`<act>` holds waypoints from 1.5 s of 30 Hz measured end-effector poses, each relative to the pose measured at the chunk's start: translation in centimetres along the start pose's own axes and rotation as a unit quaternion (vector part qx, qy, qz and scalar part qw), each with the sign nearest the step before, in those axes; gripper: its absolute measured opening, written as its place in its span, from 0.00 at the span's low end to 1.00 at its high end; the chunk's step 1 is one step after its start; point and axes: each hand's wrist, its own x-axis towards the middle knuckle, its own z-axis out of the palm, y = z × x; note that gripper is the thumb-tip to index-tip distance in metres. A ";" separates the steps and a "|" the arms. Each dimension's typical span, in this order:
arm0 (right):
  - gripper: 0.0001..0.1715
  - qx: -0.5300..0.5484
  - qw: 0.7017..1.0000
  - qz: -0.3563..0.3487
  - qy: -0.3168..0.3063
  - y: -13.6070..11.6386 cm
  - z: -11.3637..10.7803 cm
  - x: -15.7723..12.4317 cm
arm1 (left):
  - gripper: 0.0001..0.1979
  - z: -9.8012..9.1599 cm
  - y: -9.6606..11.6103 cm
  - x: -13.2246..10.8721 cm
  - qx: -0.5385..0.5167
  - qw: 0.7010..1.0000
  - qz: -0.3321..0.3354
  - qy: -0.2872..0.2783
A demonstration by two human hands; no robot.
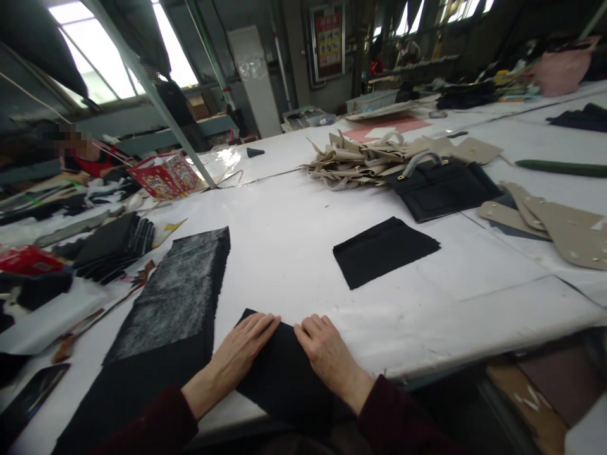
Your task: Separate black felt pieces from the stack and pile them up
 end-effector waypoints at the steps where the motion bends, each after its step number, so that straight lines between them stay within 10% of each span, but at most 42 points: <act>1: 0.18 -0.003 1.000 0.000 -0.002 0.0 -0.1 -0.2 | 0.30 0.0 0.1 0.1 -0.003 1.000 0.001 -0.004; 45: 0.12 -0.072 0.997 -0.019 -0.036 1.9 -4.3 -4.2 | 0.38 0.8 4.8 3.0 -0.002 0.998 0.068 -0.013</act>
